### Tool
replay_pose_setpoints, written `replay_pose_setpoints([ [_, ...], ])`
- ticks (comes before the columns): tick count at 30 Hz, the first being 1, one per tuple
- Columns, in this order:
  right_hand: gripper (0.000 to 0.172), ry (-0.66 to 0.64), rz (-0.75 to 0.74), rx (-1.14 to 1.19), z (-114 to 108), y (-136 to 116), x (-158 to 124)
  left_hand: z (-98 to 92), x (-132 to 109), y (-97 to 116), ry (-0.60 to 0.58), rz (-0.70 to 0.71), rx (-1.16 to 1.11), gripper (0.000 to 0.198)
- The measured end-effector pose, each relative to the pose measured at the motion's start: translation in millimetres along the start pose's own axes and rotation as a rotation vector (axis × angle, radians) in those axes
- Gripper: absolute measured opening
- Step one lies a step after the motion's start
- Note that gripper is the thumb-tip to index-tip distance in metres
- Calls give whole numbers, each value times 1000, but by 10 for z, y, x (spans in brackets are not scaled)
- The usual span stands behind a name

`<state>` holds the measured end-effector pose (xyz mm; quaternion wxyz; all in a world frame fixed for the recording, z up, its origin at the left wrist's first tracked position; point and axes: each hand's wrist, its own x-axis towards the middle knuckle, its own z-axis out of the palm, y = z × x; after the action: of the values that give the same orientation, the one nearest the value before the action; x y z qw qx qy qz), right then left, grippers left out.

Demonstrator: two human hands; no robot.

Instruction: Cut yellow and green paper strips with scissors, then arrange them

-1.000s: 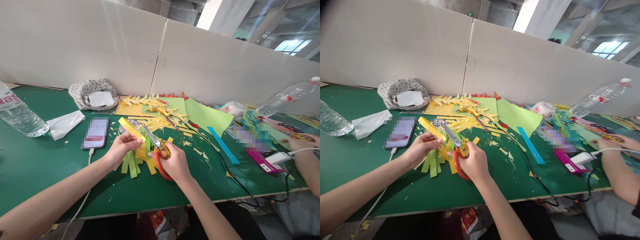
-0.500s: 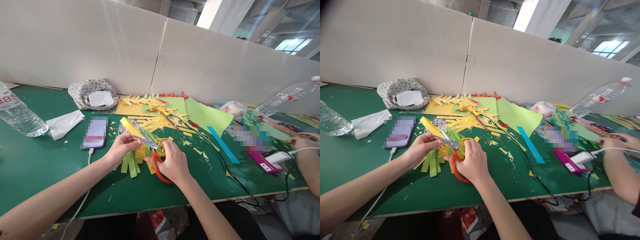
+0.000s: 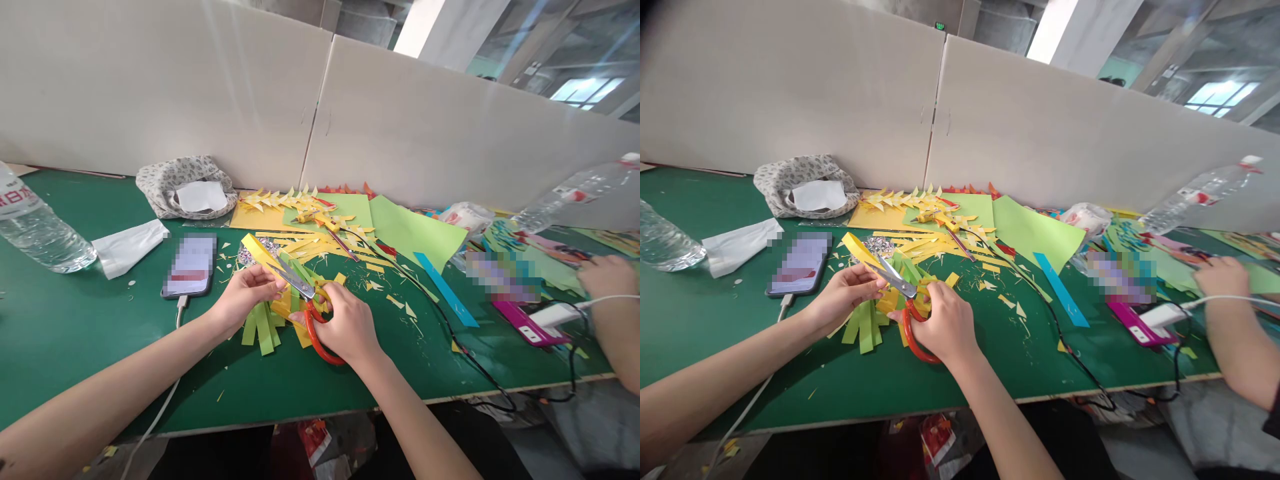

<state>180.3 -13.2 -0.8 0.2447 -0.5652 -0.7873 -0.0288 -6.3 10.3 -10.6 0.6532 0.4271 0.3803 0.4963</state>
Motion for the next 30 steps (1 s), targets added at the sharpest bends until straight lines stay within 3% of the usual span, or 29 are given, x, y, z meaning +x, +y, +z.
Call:
replay_pose_setpoints([
  [13, 38, 2, -20, -107, -4, 21, 0, -42, 21, -48, 8, 16, 17, 16],
  [30, 34, 17, -10, -34, -1, 22, 2, -5, 9, -12, 6, -3, -18, 11],
])
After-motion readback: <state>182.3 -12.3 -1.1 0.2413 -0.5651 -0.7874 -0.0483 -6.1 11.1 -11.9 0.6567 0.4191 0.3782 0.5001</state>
